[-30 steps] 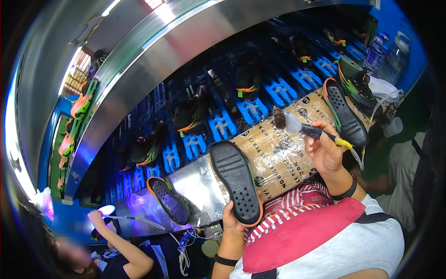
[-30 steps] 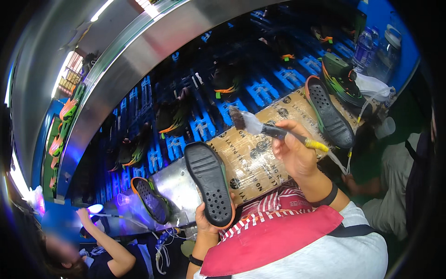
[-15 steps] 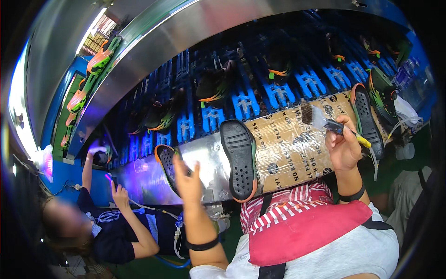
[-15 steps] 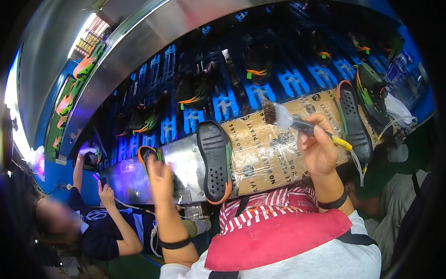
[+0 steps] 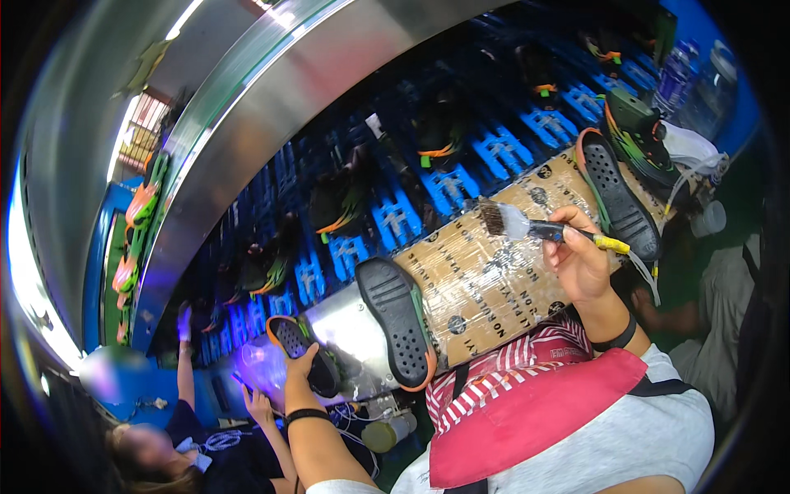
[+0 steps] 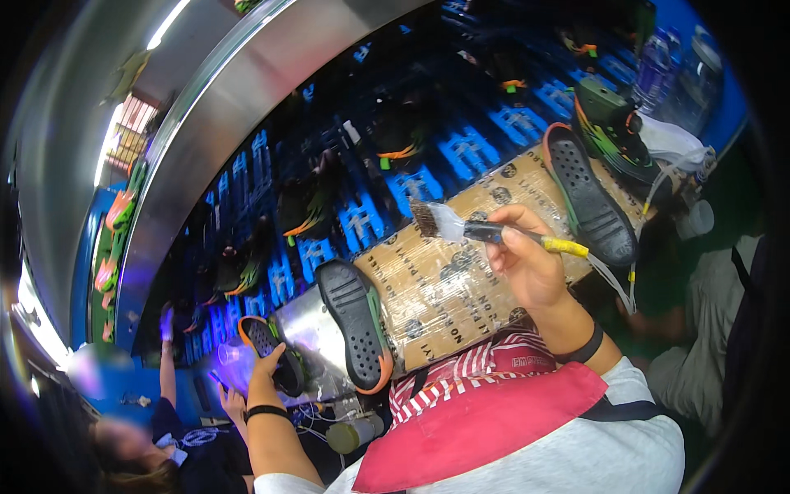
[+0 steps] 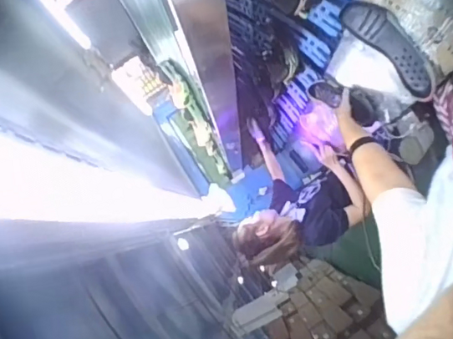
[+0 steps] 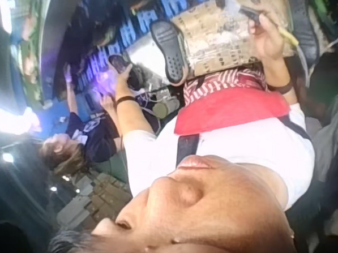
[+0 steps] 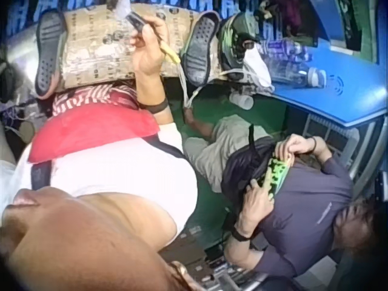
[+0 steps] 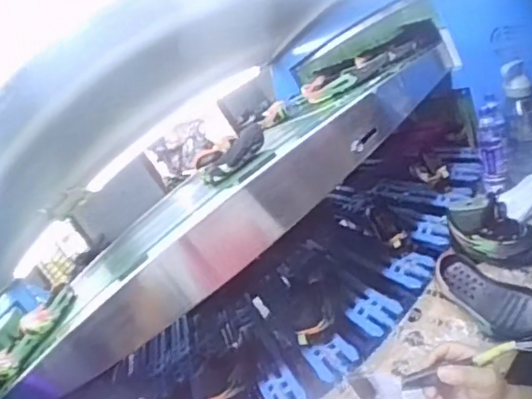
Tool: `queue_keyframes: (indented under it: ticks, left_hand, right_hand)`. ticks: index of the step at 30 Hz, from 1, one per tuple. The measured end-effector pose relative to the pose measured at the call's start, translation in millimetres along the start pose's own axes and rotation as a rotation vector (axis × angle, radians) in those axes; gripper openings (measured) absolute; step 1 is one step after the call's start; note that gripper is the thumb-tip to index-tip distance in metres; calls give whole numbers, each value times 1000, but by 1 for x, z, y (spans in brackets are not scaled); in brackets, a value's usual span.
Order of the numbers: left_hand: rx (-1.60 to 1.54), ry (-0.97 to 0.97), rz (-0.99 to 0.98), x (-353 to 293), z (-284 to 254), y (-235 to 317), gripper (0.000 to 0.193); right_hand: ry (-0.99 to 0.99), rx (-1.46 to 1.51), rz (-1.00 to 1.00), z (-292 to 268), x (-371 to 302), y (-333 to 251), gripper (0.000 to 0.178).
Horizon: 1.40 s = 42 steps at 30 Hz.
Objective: Applying glue or primer to shoe soles using a brush on a manufacturing assembly line.
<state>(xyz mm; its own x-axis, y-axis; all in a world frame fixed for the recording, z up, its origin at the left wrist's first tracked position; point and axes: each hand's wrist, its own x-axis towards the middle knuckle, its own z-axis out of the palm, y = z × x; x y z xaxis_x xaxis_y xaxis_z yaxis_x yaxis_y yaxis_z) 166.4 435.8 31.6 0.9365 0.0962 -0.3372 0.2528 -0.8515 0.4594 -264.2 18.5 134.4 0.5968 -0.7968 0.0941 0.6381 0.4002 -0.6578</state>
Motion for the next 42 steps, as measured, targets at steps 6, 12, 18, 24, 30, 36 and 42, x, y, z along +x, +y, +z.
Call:
queue_keyframes:
  ticks: [6, 12, 18, 24, 30, 36, 42]
  left_hand:
    - [-111, -116, -50, -89, -12, 99, 89]
    - [-754, -414, 585, -182, -87, 166, 73]
    - [-769, -401, 1108, -298, -130, 304, 70]
    - [-301, -253, 1070, -246, -142, 499, 85]
    - [-327, 442, 1187, -239, -128, 563, 83]
    - [-335, 194, 1379, -322, -107, 435, 37]
    - [-560, -153, 981, -288, -16, 253, 39]
  right_hand:
    - [53, 2, 31, -10, 2, -2, 24]
    - [72, 6, 46, -13, 5, -5, 22]
    - [30, -20, 107, -10, 3, -2, 26]
    - [41, -116, 72, -12, -6, -12, 28]
    - [65, -123, 70, -15, -13, -17, 29]
    - [98, -101, 15, -24, -7, -11, 30]
    - [-53, -135, -39, -4, -5, -4, 28]
